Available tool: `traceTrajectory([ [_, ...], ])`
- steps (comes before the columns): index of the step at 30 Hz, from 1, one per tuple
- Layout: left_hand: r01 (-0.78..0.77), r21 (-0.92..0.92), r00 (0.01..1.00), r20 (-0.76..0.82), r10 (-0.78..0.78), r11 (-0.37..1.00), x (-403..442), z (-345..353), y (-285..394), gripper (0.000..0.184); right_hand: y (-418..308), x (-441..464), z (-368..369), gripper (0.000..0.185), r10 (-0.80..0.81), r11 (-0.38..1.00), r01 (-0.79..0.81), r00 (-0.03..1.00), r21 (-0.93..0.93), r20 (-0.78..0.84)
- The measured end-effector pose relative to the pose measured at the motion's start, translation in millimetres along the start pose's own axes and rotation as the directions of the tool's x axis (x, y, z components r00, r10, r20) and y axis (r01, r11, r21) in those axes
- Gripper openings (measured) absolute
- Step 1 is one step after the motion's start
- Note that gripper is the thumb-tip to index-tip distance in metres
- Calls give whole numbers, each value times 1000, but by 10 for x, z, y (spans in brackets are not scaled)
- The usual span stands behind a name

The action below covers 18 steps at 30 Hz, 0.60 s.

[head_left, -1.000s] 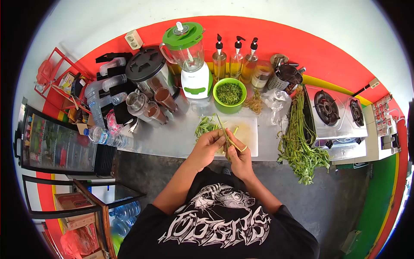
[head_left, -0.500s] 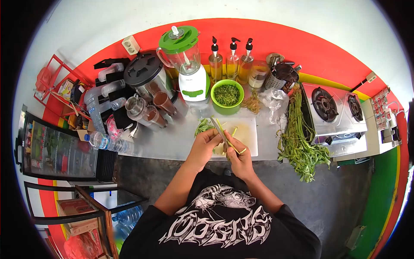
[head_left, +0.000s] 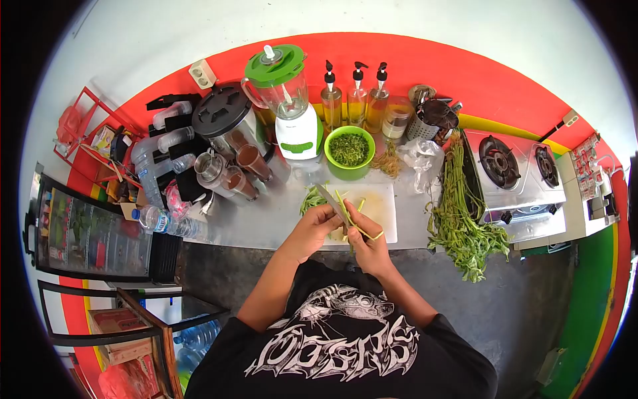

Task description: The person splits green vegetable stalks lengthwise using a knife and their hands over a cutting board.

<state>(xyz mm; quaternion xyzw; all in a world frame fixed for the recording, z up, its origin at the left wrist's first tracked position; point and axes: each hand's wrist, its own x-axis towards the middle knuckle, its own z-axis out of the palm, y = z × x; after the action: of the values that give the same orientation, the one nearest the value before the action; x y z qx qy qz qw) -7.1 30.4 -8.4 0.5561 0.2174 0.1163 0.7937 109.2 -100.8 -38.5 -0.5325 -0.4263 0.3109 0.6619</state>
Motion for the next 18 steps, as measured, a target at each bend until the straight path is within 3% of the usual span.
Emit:
traceTrajectory([
  [2,18,10,1000,-8,-18,1000,46,-24,-60,24,-64,47,-25,52,13,983,-12,1000,-186,8],
  [3,8,1,998,-67,-8,1000,76,-27,-122,25,-120,67,-38,52,13,983,-12,1000,-186,6],
  [5,-2,-6,992,-124,2,1000,101,-1,-177,26,-231,109,-71,56,127,916,-114,992,-385,10],
  [7,-78,-189,991,-124,55,979,108,37,-214,31,-210,113,-115,58,94,911,-81,996,-405,11],
  [9,-71,-159,992,-112,53,985,94,39,-256,34,-142,96,-170,61,67,904,-55,998,-424,12],
  [11,-123,59,988,-92,128,991,82,121,-286,30,-67,85,-228,66,-30,856,51,998,-515,49],
  [13,-78,104,986,-141,92,992,117,158,-407,23,-93,71,-263,66,1,851,28,999,-524,55],
  [15,-142,376,952,-201,230,916,152,207,-466,16,-100,79,-280,64,31,834,12,997,-552,69],
  [16,-173,423,923,-245,296,890,171,232,-489,16,-94,75,-286,64,36,835,7,997,-551,67],
  [18,-89,422,938,-269,219,902,186,205,-455,17,-66,74,-294,60,89,838,-70,996,-541,9],
])
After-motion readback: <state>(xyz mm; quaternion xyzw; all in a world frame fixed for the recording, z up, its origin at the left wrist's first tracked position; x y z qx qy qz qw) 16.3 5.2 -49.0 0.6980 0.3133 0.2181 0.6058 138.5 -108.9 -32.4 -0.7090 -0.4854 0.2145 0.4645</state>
